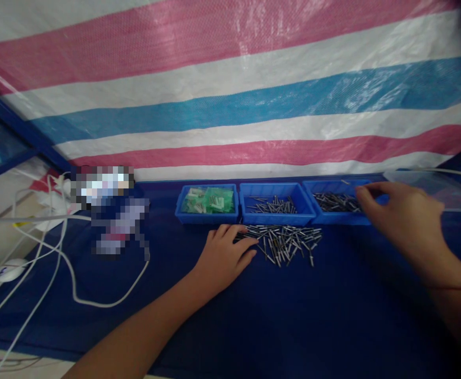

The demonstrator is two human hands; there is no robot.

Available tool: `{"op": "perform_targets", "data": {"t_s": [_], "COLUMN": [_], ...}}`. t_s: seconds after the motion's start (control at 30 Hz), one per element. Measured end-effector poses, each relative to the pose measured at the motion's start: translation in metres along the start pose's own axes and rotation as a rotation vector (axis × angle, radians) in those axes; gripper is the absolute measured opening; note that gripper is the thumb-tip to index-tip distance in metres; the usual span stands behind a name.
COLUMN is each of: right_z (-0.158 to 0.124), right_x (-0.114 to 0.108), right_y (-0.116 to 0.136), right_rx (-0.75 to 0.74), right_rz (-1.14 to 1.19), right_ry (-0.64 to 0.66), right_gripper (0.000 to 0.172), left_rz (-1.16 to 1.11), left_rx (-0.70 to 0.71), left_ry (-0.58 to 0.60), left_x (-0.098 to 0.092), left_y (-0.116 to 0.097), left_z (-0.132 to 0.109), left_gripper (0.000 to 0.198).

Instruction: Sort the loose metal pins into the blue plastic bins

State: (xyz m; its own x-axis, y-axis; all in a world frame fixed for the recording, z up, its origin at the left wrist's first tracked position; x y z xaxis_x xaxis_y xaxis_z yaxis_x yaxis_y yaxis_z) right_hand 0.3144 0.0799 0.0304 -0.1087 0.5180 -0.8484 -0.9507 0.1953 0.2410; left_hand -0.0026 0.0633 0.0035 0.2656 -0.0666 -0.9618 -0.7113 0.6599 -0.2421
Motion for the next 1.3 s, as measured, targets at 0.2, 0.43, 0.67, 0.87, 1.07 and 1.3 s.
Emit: {"op": "perform_targets", "data": {"t_s": [0.2,0.43,0.67,0.87,1.07,1.3], "right_z": [-0.015,-0.055,-0.081,-0.086,-0.087,-0.086], "right_x": [-0.004,-0.001,0.004,0.009,0.006,0.004], "right_y": [0.037,0.106,0.135,0.141,0.145,0.144], "right_rx": [-0.152,-0.532,-0.7,-0.751,-0.664,-0.581], "right_rz": [0.046,0.332,0.439,0.443,0.623,0.816], "right_ry": [-0.027,-0.013,0.164,0.3,0.327,0.387], "right_gripper": [0.028,0.014,0.011,0.011,0.01,0.009], "left_rz": [0.028,0.069,0.015,-0.263,-0.598,-0.608], "left_rx": [0.032,0.086,0.14,0.122,0.026,0.021], "left_ry": [0.034,0.022,-0.011,-0.18,-0.258,-0.221], "left_x": [-0.001,0.003,0.006,0.0,-0.004,-0.001], "left_y": [0.002,0.0,-0.007,-0.005,-0.006,-0.013], "left_z": [0.003,0.004,0.004,0.004,0.005,0.003], "left_gripper": [0.024,0.024,0.024,0.022,0.018,0.017]}}
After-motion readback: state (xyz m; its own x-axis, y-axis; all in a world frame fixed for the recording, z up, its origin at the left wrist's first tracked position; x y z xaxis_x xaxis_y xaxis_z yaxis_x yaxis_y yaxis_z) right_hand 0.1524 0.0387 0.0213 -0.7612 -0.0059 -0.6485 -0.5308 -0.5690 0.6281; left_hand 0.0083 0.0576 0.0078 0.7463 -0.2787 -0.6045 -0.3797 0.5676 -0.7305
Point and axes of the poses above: each hand's wrist, its own z-axis towards the middle knuckle, its own x-axis out of the palm, y = z × x, the point moved 6 cm from there along z, towards the middle knuckle, and after that the axes turned 2 degrees about y, right-handed, at the moved point
